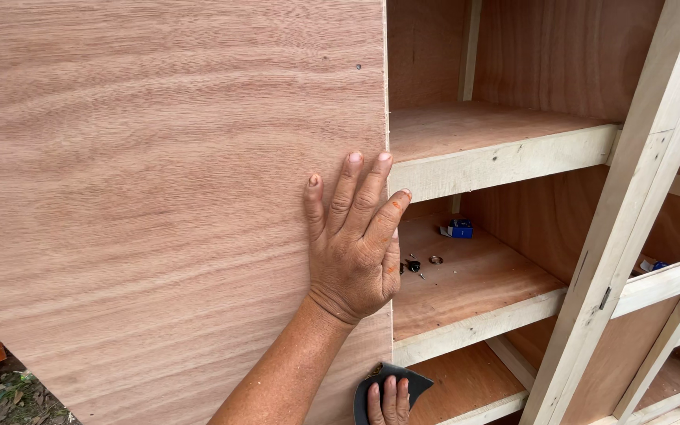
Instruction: The person sands the surfaces and edges of a wooden cabinet with shelves using a sheet of sandpaper held by hand. They steady the cabinet door with one hand while rubbing the sandpaper along the door panel, shelf edges, and interior frame, working over different sections of the unit.
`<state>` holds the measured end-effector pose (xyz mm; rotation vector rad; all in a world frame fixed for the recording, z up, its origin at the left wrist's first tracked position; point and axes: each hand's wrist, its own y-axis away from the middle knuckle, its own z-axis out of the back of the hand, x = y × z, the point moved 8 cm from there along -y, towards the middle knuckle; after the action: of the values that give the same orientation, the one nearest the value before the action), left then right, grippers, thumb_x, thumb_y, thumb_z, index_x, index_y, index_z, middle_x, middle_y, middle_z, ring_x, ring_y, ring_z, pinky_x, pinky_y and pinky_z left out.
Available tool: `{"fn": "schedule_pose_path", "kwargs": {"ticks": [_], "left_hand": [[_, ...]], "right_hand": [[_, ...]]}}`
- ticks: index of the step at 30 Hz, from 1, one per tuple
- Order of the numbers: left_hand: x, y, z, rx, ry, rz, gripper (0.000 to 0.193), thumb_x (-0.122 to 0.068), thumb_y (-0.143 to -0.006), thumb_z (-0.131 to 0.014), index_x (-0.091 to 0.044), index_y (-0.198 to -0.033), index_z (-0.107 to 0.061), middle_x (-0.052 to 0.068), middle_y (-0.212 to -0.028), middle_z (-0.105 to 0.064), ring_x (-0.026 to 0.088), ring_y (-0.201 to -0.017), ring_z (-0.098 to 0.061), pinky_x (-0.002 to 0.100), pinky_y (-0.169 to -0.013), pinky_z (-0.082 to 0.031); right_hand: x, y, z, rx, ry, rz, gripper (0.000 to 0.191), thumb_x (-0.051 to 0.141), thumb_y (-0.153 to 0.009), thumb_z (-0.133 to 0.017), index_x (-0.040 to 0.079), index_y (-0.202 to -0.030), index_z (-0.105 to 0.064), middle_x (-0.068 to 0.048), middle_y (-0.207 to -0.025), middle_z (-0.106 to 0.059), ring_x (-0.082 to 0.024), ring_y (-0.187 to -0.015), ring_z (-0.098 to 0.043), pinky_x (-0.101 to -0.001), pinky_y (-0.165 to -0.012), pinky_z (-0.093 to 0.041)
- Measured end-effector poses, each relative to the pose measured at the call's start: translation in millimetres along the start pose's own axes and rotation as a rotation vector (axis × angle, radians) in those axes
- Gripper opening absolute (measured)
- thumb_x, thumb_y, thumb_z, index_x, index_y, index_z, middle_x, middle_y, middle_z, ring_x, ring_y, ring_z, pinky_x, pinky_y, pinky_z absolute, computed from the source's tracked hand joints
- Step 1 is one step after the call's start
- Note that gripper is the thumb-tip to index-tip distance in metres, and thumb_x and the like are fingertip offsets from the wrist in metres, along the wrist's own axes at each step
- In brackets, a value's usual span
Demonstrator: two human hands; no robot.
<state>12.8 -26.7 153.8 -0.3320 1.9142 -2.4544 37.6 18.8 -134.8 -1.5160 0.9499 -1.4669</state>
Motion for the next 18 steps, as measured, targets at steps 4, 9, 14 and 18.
{"fn": "schedule_pose_path", "kwargs": {"ticks": [4,9,14,18], "left_hand": [[-1.9,-2.3,6.7,0.009,0.045,0.02,0.035,-0.011,-0.098,-0.053,-0.013,-0.128,-0.07,0.009,-0.162,-0.045,0.025,-0.157,-0.025,0.049,-0.133,-0.002],[4.2,-14.5,16.5,-0.017,0.07,0.039,0.034,-0.013,-0.099,-0.052,-0.013,-0.128,-0.069,0.009,-0.158,-0.051,0.023,-0.155,-0.035,0.044,-0.134,-0.012],[14.7,-34.3,34.0,-0.167,0.008,0.055,0.036,-0.01,-0.098,-0.048,-0.012,-0.126,-0.071,0.008,-0.153,-0.056,0.027,-0.152,-0.038,0.053,-0.13,-0.011],[17.9,-40.9,52.9,-0.227,0.168,0.091,0.038,-0.009,-0.097,-0.045,-0.007,-0.127,-0.07,0.011,-0.152,-0.057,0.028,-0.152,-0.041,0.05,-0.133,-0.021]], "right_hand": [[1.1,-20.5,0.2,-0.024,-0.009,-0.066,0.05,0.01,-0.097,-0.057,0.007,-0.146,-0.05,-0.016,-0.163,-0.035,-0.033,-0.157,-0.022,-0.0486,-0.127,-0.018],[6.7,-70.2,-14.9,0.108,-0.045,-0.042,0.052,0.006,-0.099,-0.051,0.002,-0.151,-0.045,-0.022,-0.165,-0.03,-0.04,-0.156,-0.018,-0.0524,-0.126,-0.014],[11.6,-47.9,-8.7,0.039,0.154,0.123,0.043,0.027,-0.1,-0.053,0.012,-0.141,-0.058,-0.012,-0.16,-0.041,-0.031,-0.158,-0.023,-0.0525,-0.128,-0.014],[16.4,-58.2,-8.0,0.087,0.058,0.156,0.047,0.03,-0.1,-0.049,0.009,-0.142,-0.056,-0.016,-0.16,-0.037,-0.034,-0.156,-0.021,-0.0527,-0.124,-0.013]]}}
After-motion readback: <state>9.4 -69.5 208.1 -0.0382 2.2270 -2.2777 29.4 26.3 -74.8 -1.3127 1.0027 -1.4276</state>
